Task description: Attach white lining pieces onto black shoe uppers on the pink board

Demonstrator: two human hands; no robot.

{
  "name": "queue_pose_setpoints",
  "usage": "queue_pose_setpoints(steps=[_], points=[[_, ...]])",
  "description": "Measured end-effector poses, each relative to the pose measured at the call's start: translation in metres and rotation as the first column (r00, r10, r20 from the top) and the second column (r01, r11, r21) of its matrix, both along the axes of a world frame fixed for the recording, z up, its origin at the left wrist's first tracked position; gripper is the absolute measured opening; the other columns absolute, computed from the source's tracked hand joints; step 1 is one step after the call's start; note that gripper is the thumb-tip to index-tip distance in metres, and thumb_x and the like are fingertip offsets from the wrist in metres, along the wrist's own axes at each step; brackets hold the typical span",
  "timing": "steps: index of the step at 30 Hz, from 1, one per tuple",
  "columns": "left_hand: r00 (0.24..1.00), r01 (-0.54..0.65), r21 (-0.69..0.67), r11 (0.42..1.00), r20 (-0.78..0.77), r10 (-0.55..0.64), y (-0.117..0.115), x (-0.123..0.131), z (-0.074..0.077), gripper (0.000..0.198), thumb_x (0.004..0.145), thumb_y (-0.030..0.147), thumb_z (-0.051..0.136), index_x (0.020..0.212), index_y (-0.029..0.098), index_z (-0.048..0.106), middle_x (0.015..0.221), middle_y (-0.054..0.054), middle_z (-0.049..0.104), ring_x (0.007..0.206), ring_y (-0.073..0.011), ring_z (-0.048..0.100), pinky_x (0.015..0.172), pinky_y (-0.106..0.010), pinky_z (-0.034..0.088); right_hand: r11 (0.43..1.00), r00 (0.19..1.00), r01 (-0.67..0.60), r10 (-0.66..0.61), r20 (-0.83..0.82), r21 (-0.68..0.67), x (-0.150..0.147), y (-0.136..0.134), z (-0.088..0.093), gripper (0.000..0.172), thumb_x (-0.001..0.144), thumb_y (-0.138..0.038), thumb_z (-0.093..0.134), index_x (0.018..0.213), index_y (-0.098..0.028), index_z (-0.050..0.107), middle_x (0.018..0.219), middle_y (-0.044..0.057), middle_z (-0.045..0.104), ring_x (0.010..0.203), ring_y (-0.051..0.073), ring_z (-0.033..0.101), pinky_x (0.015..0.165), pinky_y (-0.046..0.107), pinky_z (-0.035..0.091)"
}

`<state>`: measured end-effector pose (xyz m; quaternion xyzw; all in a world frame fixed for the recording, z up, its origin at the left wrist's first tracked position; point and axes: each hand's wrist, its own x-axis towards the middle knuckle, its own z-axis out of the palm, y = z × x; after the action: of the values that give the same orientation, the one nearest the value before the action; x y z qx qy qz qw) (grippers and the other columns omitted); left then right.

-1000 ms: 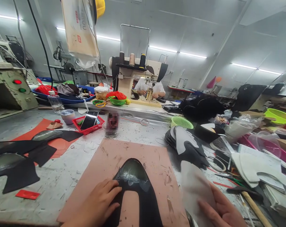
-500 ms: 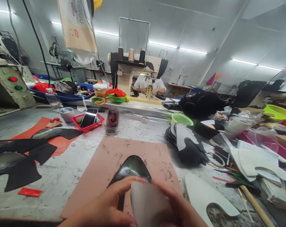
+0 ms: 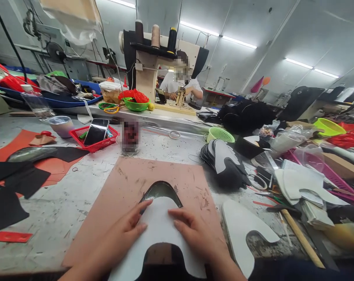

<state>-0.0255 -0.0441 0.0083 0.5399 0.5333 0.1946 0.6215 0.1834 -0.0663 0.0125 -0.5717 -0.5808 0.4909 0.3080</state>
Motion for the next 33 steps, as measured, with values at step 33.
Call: queue_pose_setpoints(steps=[33], points=[[0.836, 0.348, 0.381, 0.857, -0.539, -0.100, 0.056, 0.005, -0.020, 0.042, 0.081, 0.027, 0.036, 0.116, 0.018, 0.056, 0.114, -0.007, 0.060, 0.105, -0.0209, 0.054, 0.090, -0.031, 0.039, 0.959, 0.953, -0.134, 0.056, 0.298, 0.248, -0.005, 0.052, -0.026, 0.032, 0.080, -0.014, 0.047, 0.107, -0.021, 0.062, 0.085, 0.004, 0.058, 0.082, 0.015, 0.056, 0.076, 0.027, 0.045]])
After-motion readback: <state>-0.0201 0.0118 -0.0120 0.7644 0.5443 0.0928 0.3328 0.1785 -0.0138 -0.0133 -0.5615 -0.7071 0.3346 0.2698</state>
